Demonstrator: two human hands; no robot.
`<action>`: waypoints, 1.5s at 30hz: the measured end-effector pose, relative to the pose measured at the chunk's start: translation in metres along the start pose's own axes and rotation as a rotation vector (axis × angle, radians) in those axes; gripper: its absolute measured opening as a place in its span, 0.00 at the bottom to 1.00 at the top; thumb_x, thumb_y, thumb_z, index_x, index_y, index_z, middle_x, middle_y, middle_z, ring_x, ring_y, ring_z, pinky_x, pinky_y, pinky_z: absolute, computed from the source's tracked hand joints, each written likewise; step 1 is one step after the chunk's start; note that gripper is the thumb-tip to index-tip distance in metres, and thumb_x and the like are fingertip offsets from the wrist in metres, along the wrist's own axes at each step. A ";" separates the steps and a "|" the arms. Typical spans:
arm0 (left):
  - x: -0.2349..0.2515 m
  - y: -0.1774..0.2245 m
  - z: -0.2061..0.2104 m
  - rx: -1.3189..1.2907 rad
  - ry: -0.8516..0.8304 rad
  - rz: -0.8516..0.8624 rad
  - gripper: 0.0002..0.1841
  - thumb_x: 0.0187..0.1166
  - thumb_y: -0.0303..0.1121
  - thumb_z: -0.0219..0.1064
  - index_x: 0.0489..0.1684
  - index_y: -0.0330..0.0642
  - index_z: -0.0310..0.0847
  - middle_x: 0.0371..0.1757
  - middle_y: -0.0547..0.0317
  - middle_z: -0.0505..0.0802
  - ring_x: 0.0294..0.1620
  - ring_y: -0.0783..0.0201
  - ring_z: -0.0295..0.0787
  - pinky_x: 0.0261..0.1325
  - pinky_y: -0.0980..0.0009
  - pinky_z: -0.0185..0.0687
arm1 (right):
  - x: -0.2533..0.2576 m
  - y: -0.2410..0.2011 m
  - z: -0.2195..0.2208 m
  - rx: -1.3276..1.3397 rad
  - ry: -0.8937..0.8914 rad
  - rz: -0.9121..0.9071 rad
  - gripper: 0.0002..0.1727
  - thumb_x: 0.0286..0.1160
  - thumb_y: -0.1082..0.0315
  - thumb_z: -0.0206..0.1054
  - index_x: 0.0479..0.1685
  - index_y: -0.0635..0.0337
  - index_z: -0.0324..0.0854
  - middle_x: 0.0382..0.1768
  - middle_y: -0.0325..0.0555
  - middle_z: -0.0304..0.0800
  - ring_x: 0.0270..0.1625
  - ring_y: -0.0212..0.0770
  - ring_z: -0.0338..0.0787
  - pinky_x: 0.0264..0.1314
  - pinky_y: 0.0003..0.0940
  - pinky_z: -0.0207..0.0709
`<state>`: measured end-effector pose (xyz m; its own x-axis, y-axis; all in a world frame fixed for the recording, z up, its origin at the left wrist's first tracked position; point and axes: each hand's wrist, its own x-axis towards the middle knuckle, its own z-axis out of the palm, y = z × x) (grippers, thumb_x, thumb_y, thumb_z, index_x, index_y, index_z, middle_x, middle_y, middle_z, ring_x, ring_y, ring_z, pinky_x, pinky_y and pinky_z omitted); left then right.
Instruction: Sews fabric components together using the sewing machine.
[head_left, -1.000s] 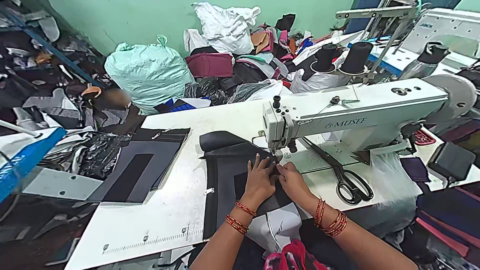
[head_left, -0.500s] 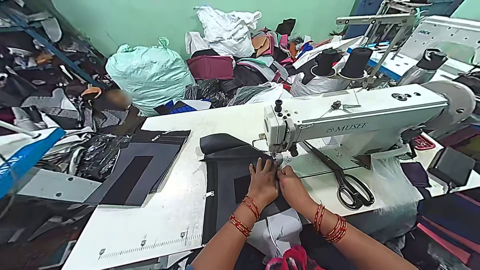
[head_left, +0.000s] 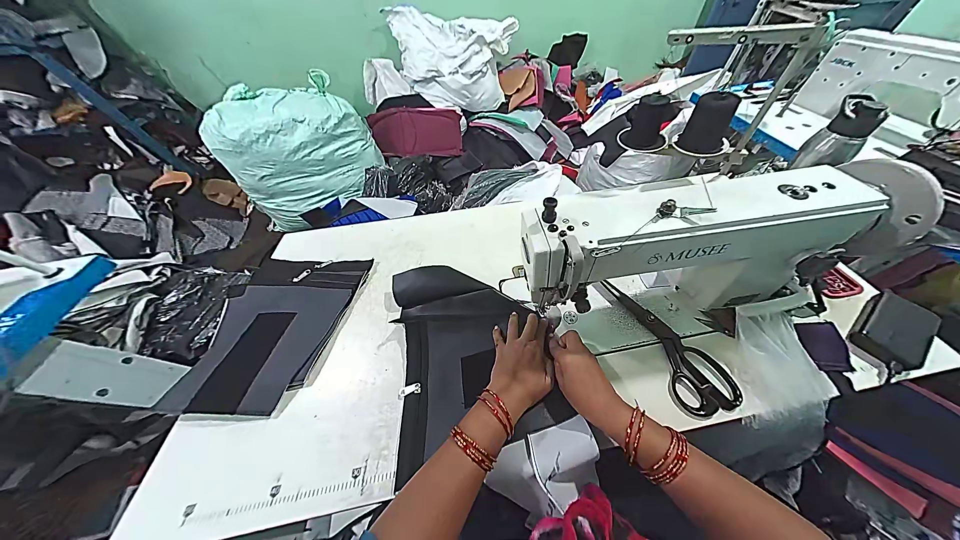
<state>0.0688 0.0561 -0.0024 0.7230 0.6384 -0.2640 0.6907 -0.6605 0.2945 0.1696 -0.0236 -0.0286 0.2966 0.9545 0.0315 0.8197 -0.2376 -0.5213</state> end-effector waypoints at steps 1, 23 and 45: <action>-0.001 -0.001 0.000 -0.007 0.002 0.004 0.33 0.82 0.41 0.54 0.91 0.49 0.63 0.94 0.52 0.63 0.96 0.37 0.43 0.87 0.27 0.40 | 0.000 0.000 0.000 -0.001 -0.005 0.003 0.17 0.81 0.79 0.56 0.61 0.75 0.85 0.54 0.69 0.84 0.54 0.58 0.90 0.60 0.41 0.84; 0.005 -0.012 0.015 -0.061 0.139 0.080 0.32 0.79 0.41 0.55 0.87 0.46 0.70 0.91 0.47 0.68 0.95 0.36 0.45 0.84 0.23 0.37 | 0.006 -0.004 -0.002 0.003 -0.050 0.053 0.20 0.82 0.78 0.56 0.68 0.74 0.82 0.58 0.68 0.83 0.58 0.57 0.88 0.64 0.40 0.81; 0.013 -0.028 0.021 -0.137 0.264 0.181 0.27 0.78 0.37 0.58 0.78 0.43 0.80 0.86 0.40 0.75 0.92 0.32 0.54 0.83 0.20 0.37 | 0.016 -0.006 -0.006 0.037 -0.099 0.086 0.21 0.84 0.78 0.53 0.72 0.73 0.79 0.63 0.69 0.81 0.63 0.59 0.86 0.69 0.42 0.79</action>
<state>0.0597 0.0747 -0.0333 0.7927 0.6079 0.0455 0.5303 -0.7244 0.4405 0.1725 -0.0081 -0.0194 0.3138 0.9445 -0.0977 0.7744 -0.3141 -0.5492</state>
